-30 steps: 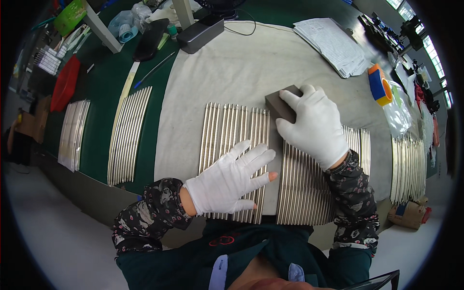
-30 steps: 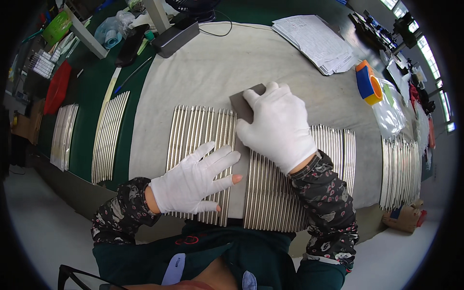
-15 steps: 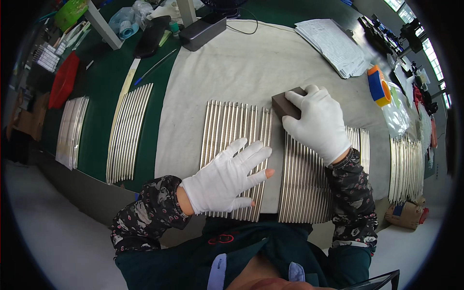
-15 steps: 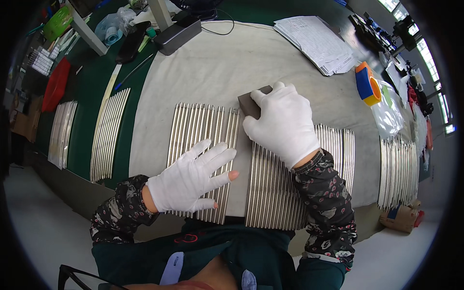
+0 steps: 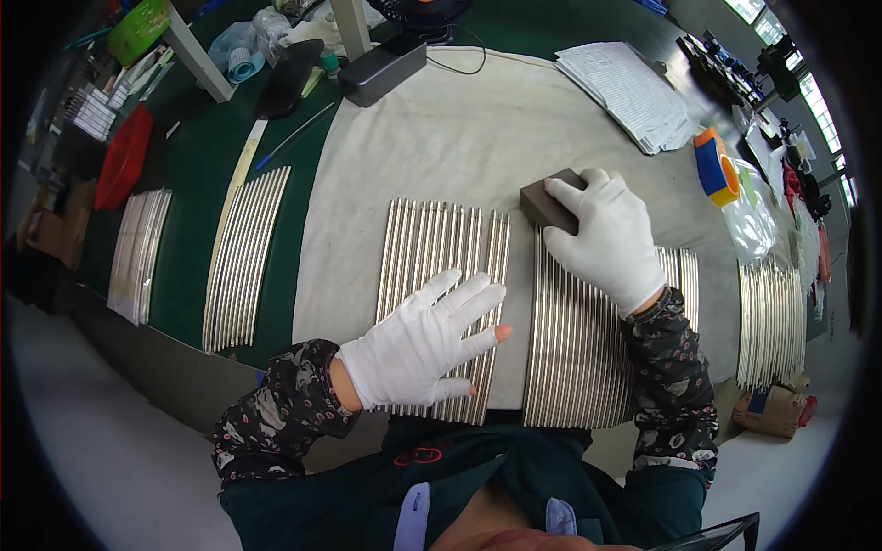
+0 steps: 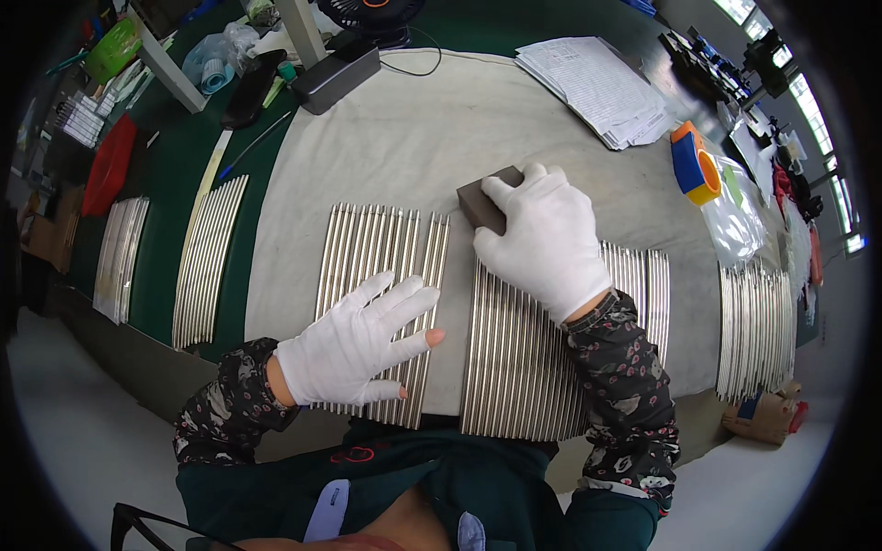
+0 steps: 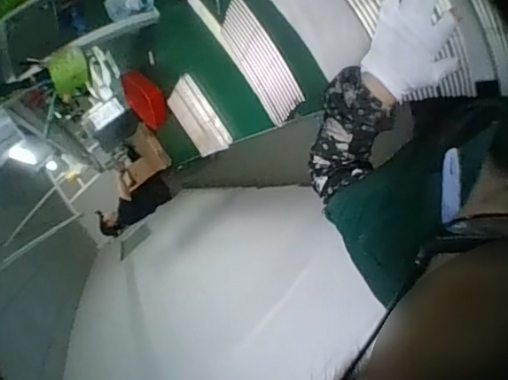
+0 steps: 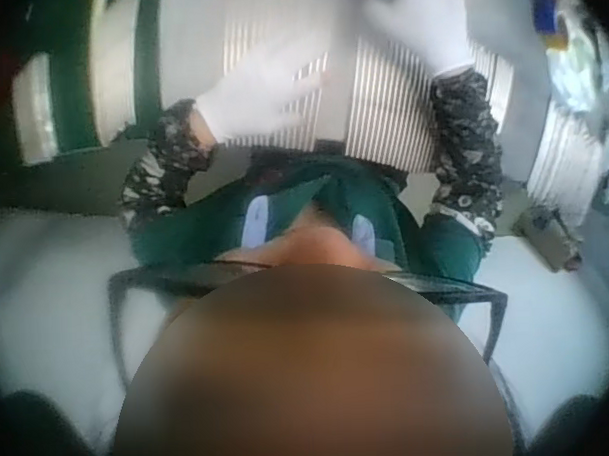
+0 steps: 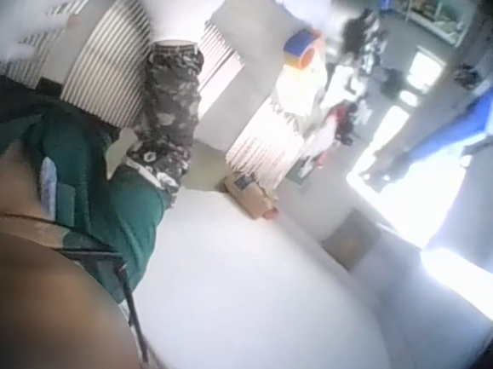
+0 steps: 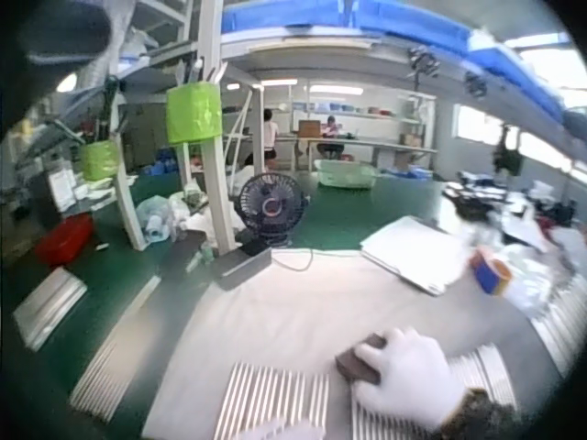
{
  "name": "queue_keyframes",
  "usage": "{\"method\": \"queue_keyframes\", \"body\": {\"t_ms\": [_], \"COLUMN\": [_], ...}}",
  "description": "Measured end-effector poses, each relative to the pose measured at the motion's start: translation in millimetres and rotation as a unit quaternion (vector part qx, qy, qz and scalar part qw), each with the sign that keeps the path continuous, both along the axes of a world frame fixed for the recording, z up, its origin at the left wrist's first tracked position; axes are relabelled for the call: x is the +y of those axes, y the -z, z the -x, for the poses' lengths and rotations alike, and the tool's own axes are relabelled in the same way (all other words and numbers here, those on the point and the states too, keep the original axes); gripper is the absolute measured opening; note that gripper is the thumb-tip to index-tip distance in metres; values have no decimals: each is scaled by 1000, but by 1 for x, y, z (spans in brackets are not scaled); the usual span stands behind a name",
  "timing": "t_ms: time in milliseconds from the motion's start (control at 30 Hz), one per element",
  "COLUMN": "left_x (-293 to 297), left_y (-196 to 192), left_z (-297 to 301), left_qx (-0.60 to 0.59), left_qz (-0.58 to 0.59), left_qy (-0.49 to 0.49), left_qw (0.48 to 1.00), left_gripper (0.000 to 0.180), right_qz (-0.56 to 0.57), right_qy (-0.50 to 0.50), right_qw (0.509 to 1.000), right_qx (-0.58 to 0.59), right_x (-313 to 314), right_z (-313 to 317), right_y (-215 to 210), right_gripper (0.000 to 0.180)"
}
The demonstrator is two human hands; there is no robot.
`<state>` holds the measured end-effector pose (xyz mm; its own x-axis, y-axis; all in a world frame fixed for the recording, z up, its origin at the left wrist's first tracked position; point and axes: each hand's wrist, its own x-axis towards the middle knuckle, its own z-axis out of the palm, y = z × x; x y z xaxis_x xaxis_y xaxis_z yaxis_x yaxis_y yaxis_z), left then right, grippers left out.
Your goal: Sanding several long thin rods using a hand-held sanding block at a workbench.
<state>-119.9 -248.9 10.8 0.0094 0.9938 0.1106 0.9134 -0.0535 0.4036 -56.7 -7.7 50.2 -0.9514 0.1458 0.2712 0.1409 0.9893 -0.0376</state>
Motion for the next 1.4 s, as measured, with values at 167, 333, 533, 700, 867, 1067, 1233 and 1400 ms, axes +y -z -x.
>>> {"method": "queue_keyframes", "body": {"t_ms": [167,333,533,700,867,1067,1233,1400], "left_x": [0,1,8,8,8,10,9,8], "left_y": [-2,-1,-8,-10,-9,-9,-9,-9], "left_z": [1,3,7,8,8,9,8,7], "left_qx": [5,8,55,39,40,41,28,35], "left_qz": [9,-21,33,40,42,51,56,72], "left_qy": [8,-31,-81,-90,-90,-78,-80,-92], "left_qw": [1000,999,995,994,994,995,995,993], "left_gripper": [73,79,80,77,78,78,77,78], "right_qz": [30,59,78,83,100,98,76,47], "right_qy": [-60,-105,-139,-153,-209,-230,-245,-271], "right_qw": [997,993,987,984,973,968,966,961], "right_qx": [27,20,-12,-32,-13,-25,-17,6], "right_x": [29,40,45,44,39,39,29,35], "right_z": [-6,3,16,23,27,29,35,36], "right_y": [3,17,21,23,26,25,18,19], "right_gripper": [52,56,60,59,56,56,56,51]}}
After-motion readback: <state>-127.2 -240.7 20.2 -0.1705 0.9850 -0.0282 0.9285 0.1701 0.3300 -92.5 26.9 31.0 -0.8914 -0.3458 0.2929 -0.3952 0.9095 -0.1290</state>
